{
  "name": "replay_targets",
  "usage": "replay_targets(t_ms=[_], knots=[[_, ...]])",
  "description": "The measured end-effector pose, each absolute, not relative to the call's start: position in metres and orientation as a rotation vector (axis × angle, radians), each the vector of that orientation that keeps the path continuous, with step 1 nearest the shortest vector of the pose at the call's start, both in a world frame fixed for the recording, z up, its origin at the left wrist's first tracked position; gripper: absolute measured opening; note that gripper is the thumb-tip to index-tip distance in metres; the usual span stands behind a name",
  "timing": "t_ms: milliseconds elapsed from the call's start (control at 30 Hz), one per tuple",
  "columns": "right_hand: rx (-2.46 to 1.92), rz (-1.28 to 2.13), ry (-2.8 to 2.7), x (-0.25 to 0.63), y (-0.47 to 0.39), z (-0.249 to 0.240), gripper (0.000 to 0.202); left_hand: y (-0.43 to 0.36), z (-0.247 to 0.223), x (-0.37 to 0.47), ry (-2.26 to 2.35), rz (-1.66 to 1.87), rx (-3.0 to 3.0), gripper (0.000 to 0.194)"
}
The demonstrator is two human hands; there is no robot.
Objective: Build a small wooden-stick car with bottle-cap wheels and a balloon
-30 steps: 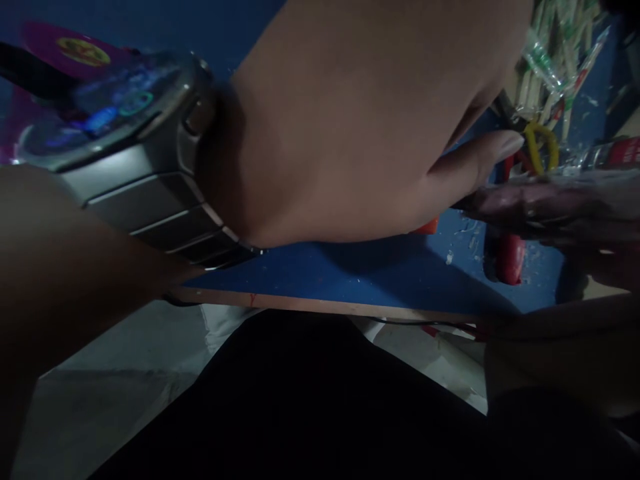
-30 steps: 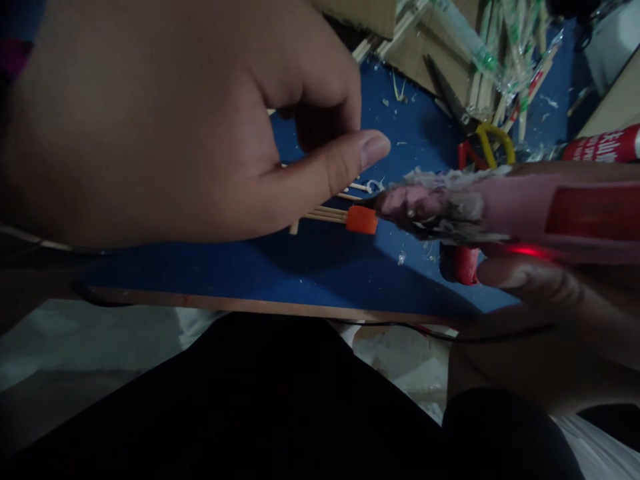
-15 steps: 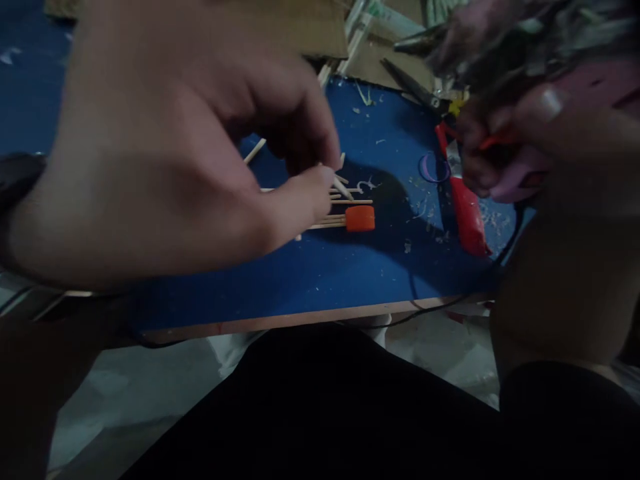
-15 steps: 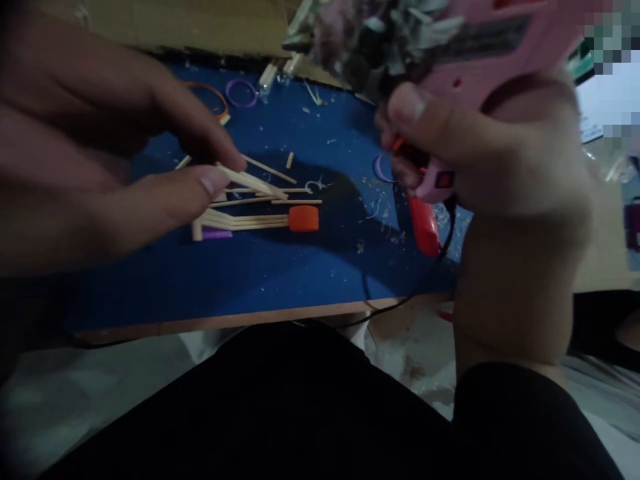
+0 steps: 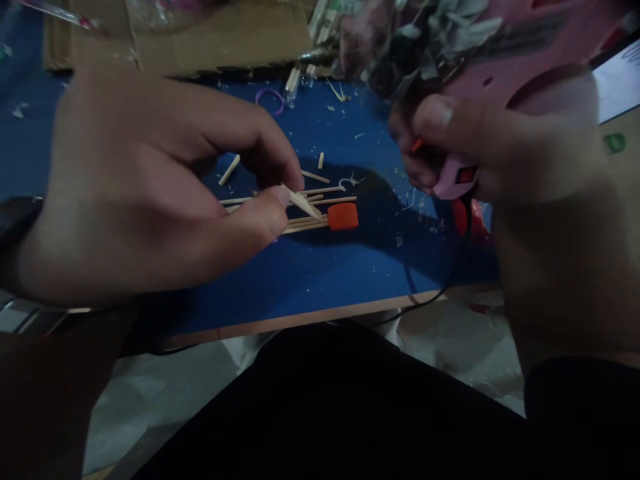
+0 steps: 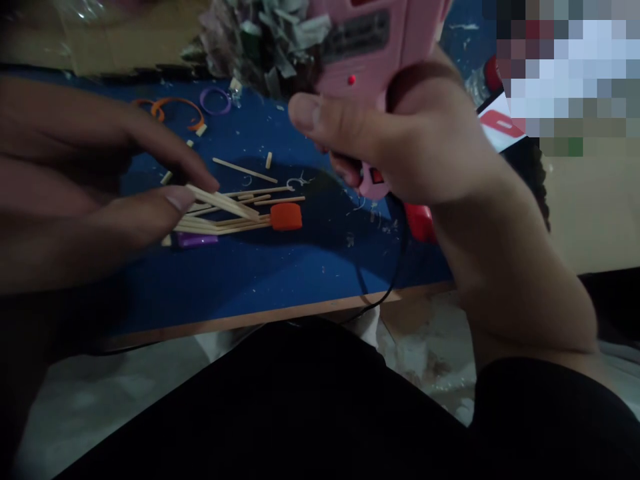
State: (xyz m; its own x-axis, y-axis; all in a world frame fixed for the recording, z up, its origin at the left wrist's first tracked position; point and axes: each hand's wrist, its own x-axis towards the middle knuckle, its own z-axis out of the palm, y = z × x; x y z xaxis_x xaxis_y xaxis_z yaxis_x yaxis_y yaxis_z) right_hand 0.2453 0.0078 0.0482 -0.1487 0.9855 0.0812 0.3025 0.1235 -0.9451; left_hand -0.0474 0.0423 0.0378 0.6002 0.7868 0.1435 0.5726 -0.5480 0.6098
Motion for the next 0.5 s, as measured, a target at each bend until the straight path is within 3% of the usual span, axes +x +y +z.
replay_targets(t_ms=[133,500], knots=[[-1.379,1.082,-1.631,0.239,0.005,0.046,0.034,0.042,0.041,-0.042,1.043,0.524,2.316,0.034],[-1.537,1.141,-1.583,0.225,0.009,0.031,0.025,0.042,0.038,-0.047,1.042,0.505,2.338,0.020]])
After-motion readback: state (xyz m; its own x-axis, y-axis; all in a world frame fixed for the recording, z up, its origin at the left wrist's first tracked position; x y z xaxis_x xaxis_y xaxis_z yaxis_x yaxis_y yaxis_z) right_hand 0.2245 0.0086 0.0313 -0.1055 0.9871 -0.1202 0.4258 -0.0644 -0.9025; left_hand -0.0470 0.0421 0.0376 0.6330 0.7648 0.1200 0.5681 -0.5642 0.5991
